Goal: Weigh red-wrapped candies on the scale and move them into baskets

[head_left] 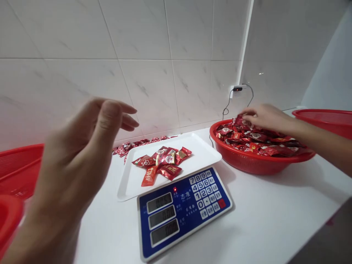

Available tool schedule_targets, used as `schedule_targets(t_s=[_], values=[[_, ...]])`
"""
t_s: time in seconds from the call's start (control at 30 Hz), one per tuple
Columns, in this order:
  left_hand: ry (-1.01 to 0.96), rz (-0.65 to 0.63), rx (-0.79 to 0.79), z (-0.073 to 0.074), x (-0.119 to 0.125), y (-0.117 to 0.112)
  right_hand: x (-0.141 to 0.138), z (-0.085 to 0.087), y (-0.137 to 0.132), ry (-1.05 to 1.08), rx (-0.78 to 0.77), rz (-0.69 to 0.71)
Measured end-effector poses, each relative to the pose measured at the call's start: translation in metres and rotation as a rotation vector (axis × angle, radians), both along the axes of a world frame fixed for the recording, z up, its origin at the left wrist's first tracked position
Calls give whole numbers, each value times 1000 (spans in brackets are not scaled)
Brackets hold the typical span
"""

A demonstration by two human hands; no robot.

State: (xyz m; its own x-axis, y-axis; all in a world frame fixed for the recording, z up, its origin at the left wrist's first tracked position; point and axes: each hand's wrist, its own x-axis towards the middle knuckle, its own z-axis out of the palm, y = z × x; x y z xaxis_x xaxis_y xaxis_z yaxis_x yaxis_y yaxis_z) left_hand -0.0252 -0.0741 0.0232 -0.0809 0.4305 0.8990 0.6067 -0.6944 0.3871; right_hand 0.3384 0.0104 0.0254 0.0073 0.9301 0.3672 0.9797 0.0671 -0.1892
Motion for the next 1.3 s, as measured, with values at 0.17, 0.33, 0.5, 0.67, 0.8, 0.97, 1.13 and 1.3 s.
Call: schedule_targets(t_s=[0.17,0.33,0.5,0.67,0.8,0.97,1.13,1.3], values=[[103,100,-75,-3,11,-10,12,-24,12,-226,-152,232],[164,143,-87,-1,-2,-6,-13,-44,29,-361,-258,139],[133,137,-89,2,-11,-1,-6,-42,35,-258,-157,83],[94,114,-72,0,-13,6,8,-28,31,100,-52,44],[122,147,-119,-1,-9,-3,8,-25,31,41,-46,-16],[169,113,-65,0,-6,-10,10,-36,30,-195,-134,-33],[237,84,-30,-1,-5,-9,9,-43,34,-397,-229,38],[236,33,-40,1,2,-13,2,-47,40,-488,-202,129]])
